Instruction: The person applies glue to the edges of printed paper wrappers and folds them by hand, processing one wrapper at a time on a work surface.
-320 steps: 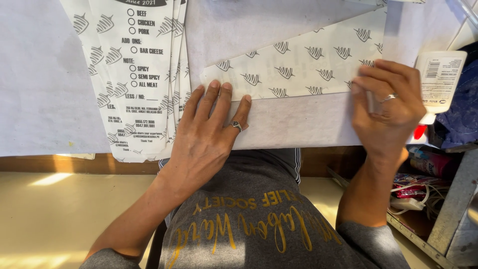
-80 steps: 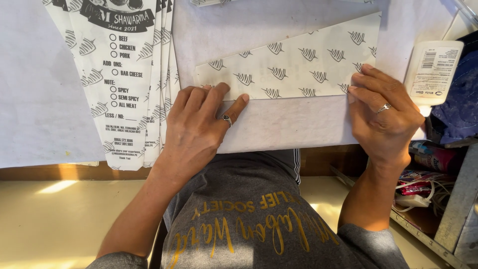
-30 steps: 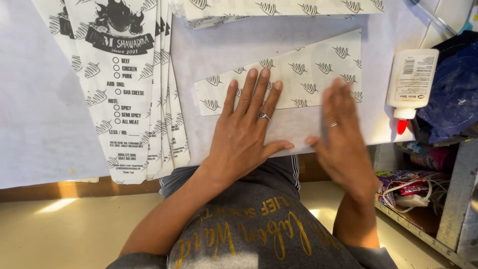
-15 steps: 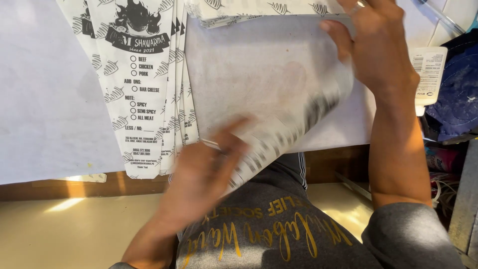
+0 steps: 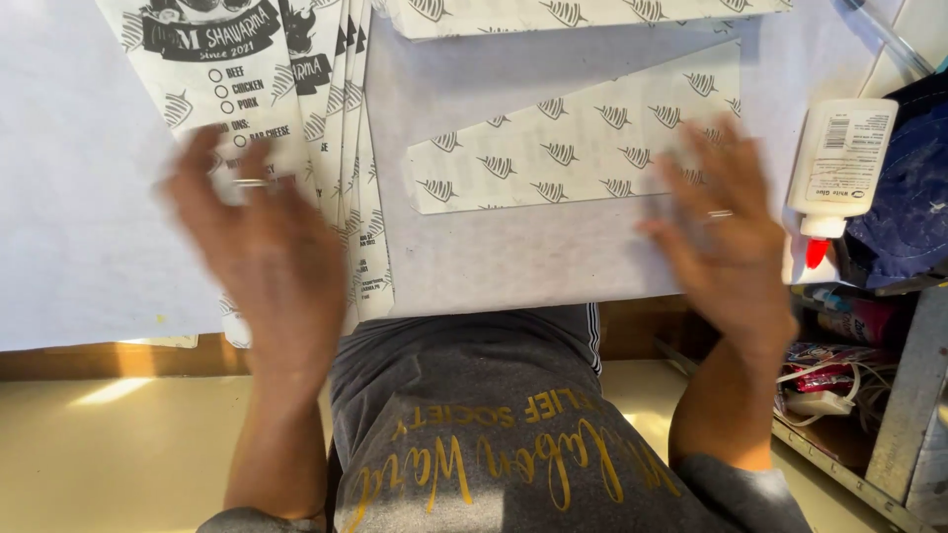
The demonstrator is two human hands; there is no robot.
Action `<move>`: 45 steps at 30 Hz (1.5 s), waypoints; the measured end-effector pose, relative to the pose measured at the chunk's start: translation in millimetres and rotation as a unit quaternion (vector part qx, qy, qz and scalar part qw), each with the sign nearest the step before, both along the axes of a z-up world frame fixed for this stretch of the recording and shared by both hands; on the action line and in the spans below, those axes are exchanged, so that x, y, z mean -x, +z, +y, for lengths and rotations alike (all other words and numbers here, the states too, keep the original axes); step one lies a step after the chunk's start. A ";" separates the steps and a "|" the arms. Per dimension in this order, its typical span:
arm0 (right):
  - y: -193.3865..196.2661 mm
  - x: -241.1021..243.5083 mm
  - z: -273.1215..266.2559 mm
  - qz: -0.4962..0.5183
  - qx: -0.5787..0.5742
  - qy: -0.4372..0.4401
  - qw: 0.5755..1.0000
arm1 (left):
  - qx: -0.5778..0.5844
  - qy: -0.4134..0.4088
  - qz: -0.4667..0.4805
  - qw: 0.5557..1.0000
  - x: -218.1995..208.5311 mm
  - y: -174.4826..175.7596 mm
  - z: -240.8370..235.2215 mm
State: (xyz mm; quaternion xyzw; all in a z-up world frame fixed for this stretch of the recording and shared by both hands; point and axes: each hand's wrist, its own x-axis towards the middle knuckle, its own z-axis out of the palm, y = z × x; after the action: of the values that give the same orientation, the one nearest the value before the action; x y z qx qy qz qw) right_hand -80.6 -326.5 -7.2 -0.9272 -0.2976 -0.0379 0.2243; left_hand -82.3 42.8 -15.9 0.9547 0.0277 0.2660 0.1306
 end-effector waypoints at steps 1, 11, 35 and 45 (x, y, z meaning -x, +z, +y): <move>6.4 3.5 -10.0 -0.076 0.015 -0.092 0.993 | 0.050 -0.108 0.005 0.993 -2.3 -4.9 -10.8; 11.3 8.1 -103.0 0.059 -0.041 -0.347 0.935 | -0.002 -0.393 0.042 0.919 -26.7 -17.6 -68.4; -27.6 8.9 -38.5 -0.040 -0.431 -0.256 0.864 | 0.135 -0.377 0.167 0.901 -55.7 8.1 -51.2; -29.4 30.7 -132.4 -0.075 -0.403 -0.283 0.867 | 0.139 -0.383 0.199 0.891 -62.0 14.8 -48.7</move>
State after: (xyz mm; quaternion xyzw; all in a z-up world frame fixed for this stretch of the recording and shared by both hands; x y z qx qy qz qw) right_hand -111.3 -458.9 -36.7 -0.7952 0.0031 -0.2858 0.5348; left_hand -20.3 -6.0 -1.1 0.8960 -0.2782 -0.0073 0.3459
